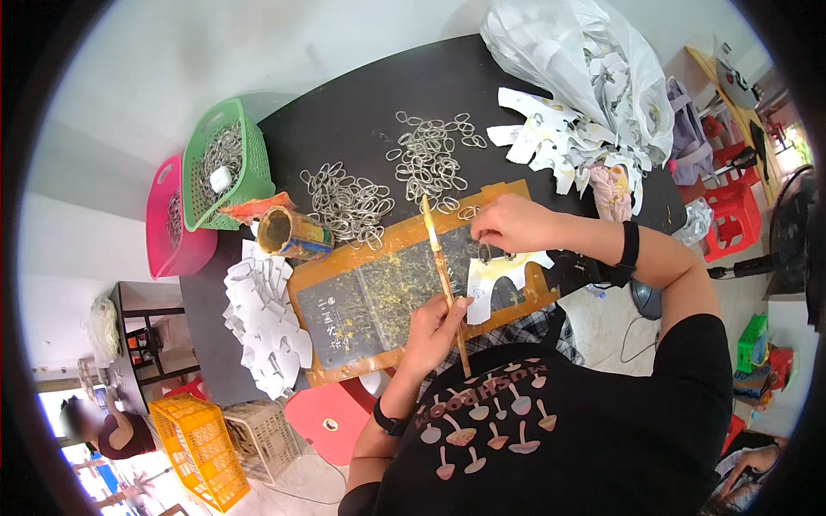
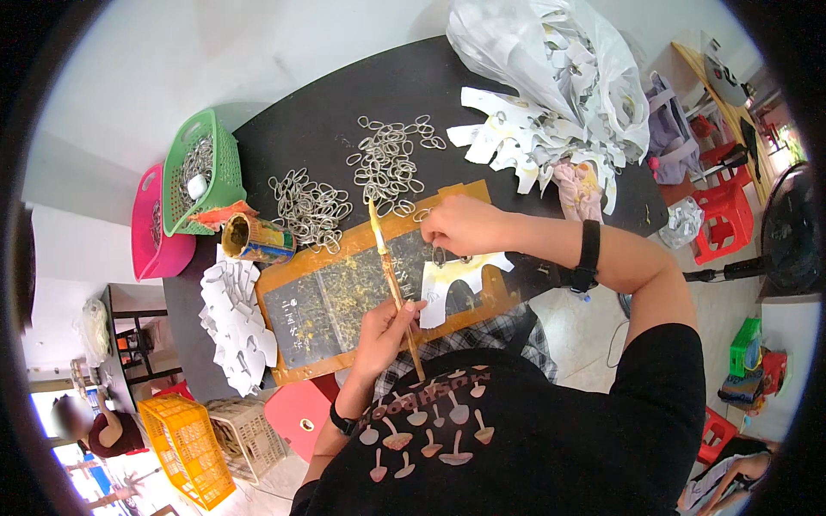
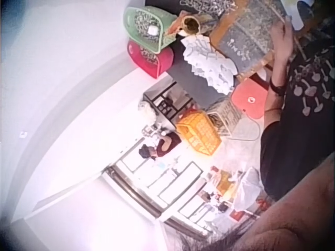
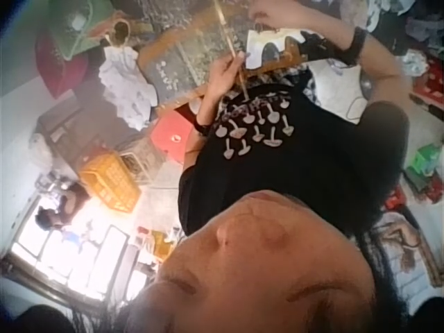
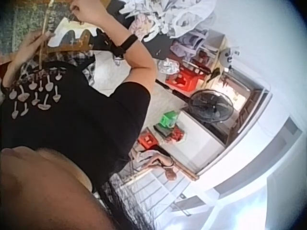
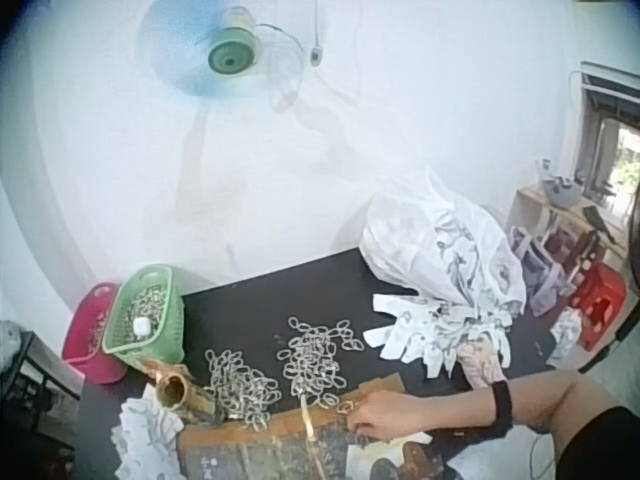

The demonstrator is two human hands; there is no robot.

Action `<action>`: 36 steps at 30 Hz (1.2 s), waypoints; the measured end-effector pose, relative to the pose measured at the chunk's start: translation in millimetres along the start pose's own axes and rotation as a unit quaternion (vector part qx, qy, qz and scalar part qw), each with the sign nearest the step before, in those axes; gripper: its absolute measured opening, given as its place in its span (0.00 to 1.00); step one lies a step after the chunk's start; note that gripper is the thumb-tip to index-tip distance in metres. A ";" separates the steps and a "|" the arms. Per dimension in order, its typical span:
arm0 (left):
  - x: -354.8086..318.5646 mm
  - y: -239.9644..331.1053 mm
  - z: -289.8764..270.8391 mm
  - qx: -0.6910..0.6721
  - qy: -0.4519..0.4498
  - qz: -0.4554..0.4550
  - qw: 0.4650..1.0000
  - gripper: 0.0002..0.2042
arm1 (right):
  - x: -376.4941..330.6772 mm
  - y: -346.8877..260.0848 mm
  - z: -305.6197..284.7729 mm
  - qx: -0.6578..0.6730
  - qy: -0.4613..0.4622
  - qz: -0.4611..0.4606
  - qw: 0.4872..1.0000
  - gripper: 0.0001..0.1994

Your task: Applying glue to the edges and surfaces of white shoe components using a brush on a workbench.

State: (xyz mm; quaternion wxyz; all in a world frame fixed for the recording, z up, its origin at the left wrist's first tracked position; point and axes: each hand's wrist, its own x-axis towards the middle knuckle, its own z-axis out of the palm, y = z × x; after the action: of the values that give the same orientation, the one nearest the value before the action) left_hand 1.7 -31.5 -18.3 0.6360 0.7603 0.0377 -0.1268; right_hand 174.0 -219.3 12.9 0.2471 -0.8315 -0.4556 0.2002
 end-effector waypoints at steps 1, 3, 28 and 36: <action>0.0 1.2 -0.5 0.002 -0.003 -0.008 1.000 0.14 | -0.5 0.2 0.9 -0.034 0.022 -0.003 0.999 0.05; -0.1 0.7 -1.2 0.003 -0.003 -0.012 1.000 0.14 | -0.8 -1.8 0.8 -0.044 0.003 -0.014 0.999 0.04; 2.1 -2.4 0.0 -0.003 -0.004 0.015 1.000 0.15 | 12.4 26.6 -35.4 0.035 0.107 0.069 0.991 0.07; 1.9 0.7 -2.5 0.004 -0.018 0.005 1.000 0.18 | -54.2 19.2 -13.1 -0.181 0.162 -0.034 0.969 0.05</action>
State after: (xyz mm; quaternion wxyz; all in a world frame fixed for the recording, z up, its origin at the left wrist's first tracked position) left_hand 4.0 -29.3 -17.6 0.6338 0.7608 0.0219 -0.1375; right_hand 166.6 -277.6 17.8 0.1696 -0.8676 -0.4665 -0.0314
